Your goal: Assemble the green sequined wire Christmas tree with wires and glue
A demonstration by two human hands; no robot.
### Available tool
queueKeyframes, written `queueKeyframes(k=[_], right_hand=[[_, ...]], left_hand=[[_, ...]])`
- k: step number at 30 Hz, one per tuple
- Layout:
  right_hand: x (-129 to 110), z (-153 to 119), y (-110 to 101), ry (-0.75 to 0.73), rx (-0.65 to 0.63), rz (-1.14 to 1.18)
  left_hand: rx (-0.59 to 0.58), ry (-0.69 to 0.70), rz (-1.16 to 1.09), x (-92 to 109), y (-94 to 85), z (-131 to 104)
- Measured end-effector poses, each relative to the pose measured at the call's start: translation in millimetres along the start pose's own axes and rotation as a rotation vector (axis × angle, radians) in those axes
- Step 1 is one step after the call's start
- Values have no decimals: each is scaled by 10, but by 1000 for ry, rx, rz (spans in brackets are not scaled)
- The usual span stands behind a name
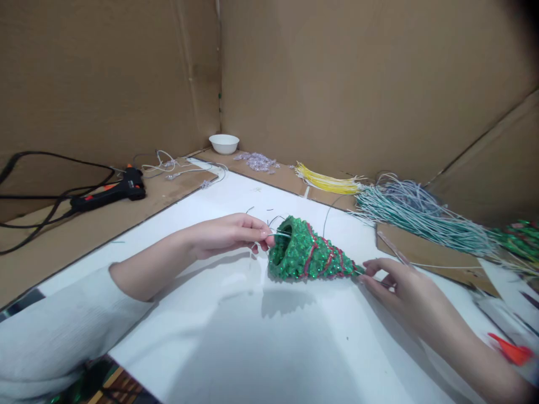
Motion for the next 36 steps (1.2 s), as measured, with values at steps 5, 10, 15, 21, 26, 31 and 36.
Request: queueKeyframes(k=[5, 10, 15, 21, 26, 31, 36], right_hand=[[-54, 6, -136, 5, -36, -1], [-145, 13, -259, -78, -79, 168], [-167, 31, -308, -120, -88, 281], [-146, 38, -344, -127, -63, 306], [-198, 14, -364, -174, 19, 315], [-271, -4, -321, -173, 77, 318], [-265, -18, -278, -175, 76, 273]], left_hand=[[130, 146, -403, -6, -95, 68], [265, 276, -593, 7, -135, 65], [460, 286, -705, -32, -201, 57], [562, 331, -758, -54, -249, 93], [622, 365, -776, -69, -253, 97], [588, 385, -726, -62, -226, 96], [535, 431, -629, -2, -145, 76]])
Point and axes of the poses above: each hand's wrist, its own z-axis towards the middle knuckle, its own y-axis out of the palm, x = y × z, the point moved 7 cm from there along z, towards the middle knuckle, and after that the axes turned 8 degrees about -z, right-handed, at the moved point
